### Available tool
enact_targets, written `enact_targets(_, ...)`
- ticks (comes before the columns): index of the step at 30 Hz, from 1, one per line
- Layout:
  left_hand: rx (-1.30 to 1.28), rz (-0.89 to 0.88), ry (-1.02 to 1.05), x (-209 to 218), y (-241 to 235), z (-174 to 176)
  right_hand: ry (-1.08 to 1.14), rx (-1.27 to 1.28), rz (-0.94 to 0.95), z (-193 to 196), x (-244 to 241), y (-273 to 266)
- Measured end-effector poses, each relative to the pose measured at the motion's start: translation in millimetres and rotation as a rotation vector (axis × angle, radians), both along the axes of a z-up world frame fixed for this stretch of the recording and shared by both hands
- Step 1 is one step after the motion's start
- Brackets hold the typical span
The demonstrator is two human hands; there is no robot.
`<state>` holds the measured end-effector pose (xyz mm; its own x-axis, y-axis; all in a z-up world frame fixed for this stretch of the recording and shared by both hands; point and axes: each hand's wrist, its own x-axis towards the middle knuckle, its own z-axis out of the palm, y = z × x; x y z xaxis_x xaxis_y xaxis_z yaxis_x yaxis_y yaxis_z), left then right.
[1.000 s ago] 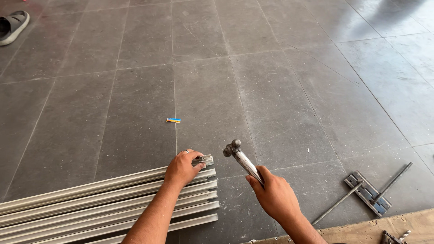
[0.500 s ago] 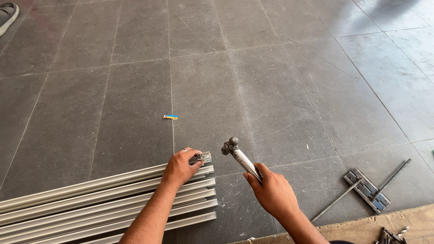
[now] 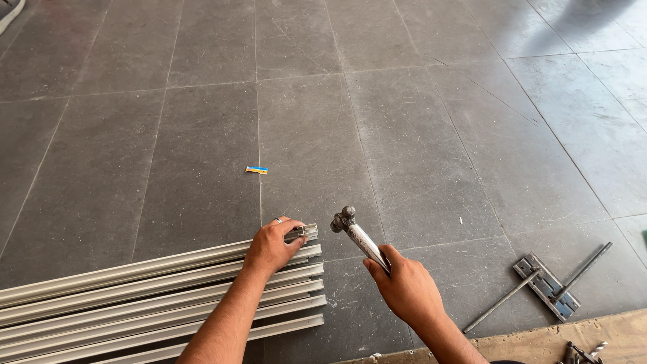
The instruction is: The person assembles metal frame components by first aligning several long metal bars on the floor. They use a hammer to tap small metal brackets onto the ends of the bars. Then, they use a power drill to drive screws into the brackets, securing them to the bars.
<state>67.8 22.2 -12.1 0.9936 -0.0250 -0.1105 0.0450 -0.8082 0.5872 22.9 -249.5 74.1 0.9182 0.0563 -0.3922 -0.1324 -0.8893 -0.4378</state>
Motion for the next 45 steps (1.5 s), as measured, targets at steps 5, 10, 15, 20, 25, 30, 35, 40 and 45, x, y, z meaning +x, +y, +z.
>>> enact_targets(5, -0.016, -0.009, -0.009, 0, 2, -2, 0.034, -0.008, -0.010, -2, 0, 4)
enact_targets(10, -0.028, -0.014, -0.046, 0, 2, -1, 0.013, -0.008, 0.025, 9, 0, 11)
enact_targets(15, -0.058, 0.007, -0.057, -2, 2, 1, -0.178, 0.072, 0.083, 35, 0, 28)
enact_targets(20, -0.066, 0.026, -0.014, -2, 3, -1, -0.499, 0.213, 0.160, 48, -4, 55)
enact_targets(25, -0.073, -0.008, -0.107, -2, 3, 0, -0.085, -0.146, 0.242, 35, 3, 63)
enact_targets(30, -0.108, -0.001, -0.119, -6, 2, -1, -0.224, -0.144, 0.095, 7, -1, 26)
enact_targets(35, -0.020, 0.026, -0.496, -12, 1, 0, -0.132, -0.243, -0.144, -18, -1, -6)
enact_targets(40, 0.108, -0.010, -0.265, -19, -32, 11, -0.167, -0.282, -0.254, -34, 1, -15)
enact_targets(45, 0.178, -0.146, -0.261, -41, -77, 20, -0.172, -0.246, -0.264, -50, -4, -20)
